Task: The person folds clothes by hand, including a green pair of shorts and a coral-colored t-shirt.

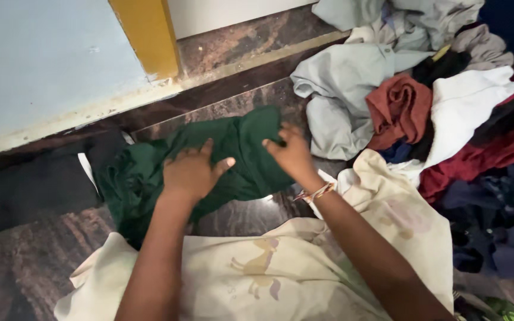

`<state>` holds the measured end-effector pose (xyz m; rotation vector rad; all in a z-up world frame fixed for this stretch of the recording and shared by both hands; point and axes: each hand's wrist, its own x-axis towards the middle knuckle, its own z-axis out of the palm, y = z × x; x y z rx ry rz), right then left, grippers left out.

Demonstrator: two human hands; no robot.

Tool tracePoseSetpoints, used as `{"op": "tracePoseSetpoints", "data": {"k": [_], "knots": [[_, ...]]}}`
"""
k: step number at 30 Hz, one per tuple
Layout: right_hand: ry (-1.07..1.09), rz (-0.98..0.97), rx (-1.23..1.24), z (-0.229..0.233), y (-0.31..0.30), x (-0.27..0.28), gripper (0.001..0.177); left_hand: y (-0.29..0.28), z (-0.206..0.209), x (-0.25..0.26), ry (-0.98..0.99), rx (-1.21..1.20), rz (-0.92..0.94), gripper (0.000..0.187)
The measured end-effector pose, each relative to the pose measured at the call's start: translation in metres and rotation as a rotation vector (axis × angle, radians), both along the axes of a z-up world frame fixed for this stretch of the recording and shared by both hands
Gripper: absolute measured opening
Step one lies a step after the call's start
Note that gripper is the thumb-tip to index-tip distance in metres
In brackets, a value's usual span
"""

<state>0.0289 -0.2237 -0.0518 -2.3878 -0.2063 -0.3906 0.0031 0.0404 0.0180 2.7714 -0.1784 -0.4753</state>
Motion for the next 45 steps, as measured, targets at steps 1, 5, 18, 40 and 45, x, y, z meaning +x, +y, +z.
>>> {"op": "tracePoseSetpoints", "data": {"k": [1,5,18,40,45], "knots": [[0.091,-0.023,0.022,0.008,0.012,-0.006,0.035,0.004,0.000,0.000,0.041,-0.014,0.023,0.082],[0.179,0.021,0.042,0.024,0.067,-0.029,0.035,0.017,-0.016,0.009,0.117,-0.241,-0.018,0.076],[0.017,0.210,-0.220,0.024,0.118,-0.056,0.048,0.012,-0.034,0.014,-0.013,0.095,0.044,0.038],[0.022,0.347,-0.648,-0.016,0.134,-0.025,0.073,-0.031,-0.098,0.041,-0.151,-0.063,0.112,0.065],[-0.044,0.343,-0.631,-0.025,0.132,-0.027,0.072,-0.050,-0.086,0.062,-0.042,-0.019,0.175,0.079]]}}
